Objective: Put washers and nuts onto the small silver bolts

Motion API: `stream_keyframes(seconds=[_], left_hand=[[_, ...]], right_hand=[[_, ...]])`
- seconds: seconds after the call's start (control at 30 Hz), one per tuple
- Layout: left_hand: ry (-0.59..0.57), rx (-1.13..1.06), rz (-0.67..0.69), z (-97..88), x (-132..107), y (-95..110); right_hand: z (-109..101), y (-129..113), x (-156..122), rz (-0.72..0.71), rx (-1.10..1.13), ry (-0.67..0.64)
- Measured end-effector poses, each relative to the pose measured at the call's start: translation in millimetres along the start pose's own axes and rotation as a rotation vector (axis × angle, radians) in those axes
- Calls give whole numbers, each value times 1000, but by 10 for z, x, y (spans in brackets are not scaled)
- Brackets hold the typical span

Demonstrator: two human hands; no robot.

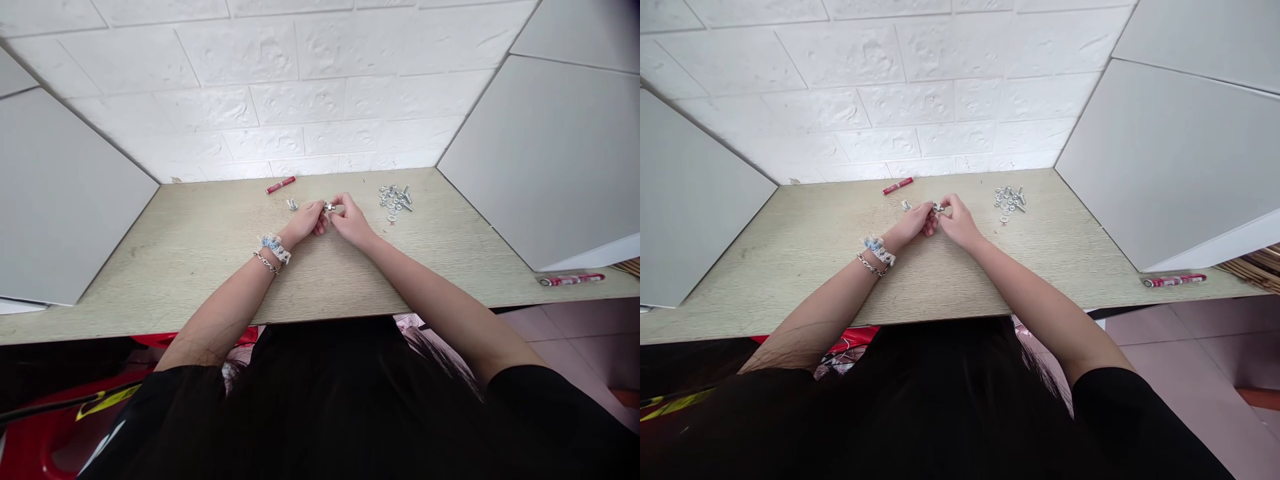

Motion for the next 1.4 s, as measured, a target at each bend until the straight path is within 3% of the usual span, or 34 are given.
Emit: stream_keyframes(seconds=[0.13,0.33,0.5,0.7,1.0,1.2,1.4], left_hand=[[2,12,19,1,-16,19],[-29,37,40,13,-35,50],[-53,47,69,25,-18,55],[-17,40,50,13,-11,34],[-38,44,53,22,-34,67],[-33,48,56,26,-29,59],[-9,48,48,12,-26,44]], right_hand=[[-17,28,4,60,48,23],[10,73,23,122,52,-44],[37,65,29,94,-27,-89],[22,-3,-9,27,-14,-54],[8,30,-9,136,73,-39],[25,24,6,104,1,-89],[0,29,6,44,-12,-15]])
Point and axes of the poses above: each hand's wrist, its own x-axis towards the middle knuckle, its own z-axis out of the palm, y = z × x, the point moved 5 cm from there along x, towards the middle knuckle, and after that the axes turned 7 degrees about z, right-handed, at the moved point
